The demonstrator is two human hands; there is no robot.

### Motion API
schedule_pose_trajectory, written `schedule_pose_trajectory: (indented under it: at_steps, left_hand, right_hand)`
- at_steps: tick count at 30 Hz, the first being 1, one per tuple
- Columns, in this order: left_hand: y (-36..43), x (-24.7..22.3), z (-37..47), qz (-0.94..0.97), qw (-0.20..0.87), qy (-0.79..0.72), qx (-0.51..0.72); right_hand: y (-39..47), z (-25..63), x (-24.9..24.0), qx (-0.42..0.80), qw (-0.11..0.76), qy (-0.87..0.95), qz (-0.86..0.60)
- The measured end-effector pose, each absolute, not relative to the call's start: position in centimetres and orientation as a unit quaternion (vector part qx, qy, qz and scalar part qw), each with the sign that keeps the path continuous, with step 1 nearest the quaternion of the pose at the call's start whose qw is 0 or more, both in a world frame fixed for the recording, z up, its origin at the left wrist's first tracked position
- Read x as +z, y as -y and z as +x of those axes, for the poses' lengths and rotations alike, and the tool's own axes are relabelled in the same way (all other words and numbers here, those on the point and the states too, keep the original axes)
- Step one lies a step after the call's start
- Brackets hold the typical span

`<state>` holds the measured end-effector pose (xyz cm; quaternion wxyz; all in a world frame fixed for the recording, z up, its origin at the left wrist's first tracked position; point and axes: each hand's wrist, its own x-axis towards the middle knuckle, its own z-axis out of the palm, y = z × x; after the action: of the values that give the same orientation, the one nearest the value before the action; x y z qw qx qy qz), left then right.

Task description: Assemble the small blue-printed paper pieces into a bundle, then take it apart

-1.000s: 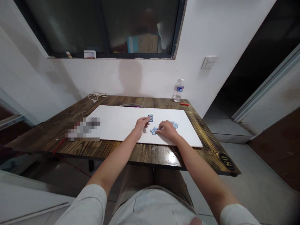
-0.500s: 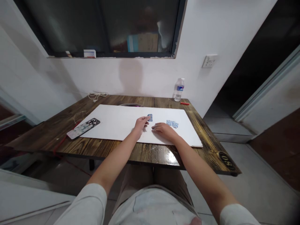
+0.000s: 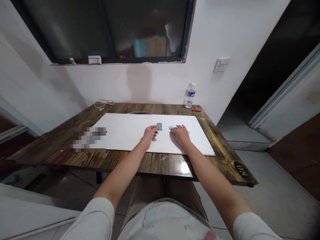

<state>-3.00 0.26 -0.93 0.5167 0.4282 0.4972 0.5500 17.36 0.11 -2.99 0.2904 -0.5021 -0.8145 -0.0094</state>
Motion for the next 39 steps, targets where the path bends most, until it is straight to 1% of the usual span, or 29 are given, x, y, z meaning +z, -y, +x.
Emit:
schedule_pose_trajectory:
  at_steps: [3,6,8,12,15,19,22,28,33,39]
  left_hand:
    - [-0.1,-0.7,-2.9,0.434,0.517,-0.496,0.547]
    - [0.2,-0.4,-2.8,0.45,0.515,-0.498,0.534]
    - [0.6,-0.1,-2.6,0.474,0.515,-0.496,0.513]
    - [1.3,0.2,-2.3,0.55,0.521,-0.466,0.456]
    - [1.4,0.0,-2.3,0.583,0.525,-0.45,0.427]
    - [1.2,-0.2,-2.4,0.583,0.526,-0.453,0.422]
    - [1.2,-0.2,-2.4,0.573,0.528,-0.452,0.434]
    - [1.3,0.2,-2.1,0.576,0.506,-0.451,0.457]
    - [1.2,0.3,-2.1,0.542,0.484,-0.467,0.504]
    - [0.9,0.5,-2.4,0.475,0.462,-0.5,0.557]
  right_hand:
    - [-0.2,17.5,-3.1,0.019,0.353,0.79,-0.501]
    - [0.1,17.2,-2.6,0.085,0.42,0.774,-0.467]
    - [0.4,16.9,-2.2,0.12,0.448,0.766,-0.444]
    - [0.9,16.2,-1.7,0.164,0.469,0.748,-0.44]
    - [0.8,16.0,-1.8,0.226,0.476,0.726,-0.442]
    - [0.7,16.0,-1.9,0.344,0.488,0.679,-0.427]
    - [0.9,16.2,-1.6,0.382,0.488,0.664,-0.419]
    - [1.1,16.3,-1.3,0.391,0.485,0.666,-0.41]
    - [0.8,16.4,-1.7,0.347,0.476,0.665,-0.46]
    - [1.2,16.3,-1.6,0.261,0.382,0.782,-0.418]
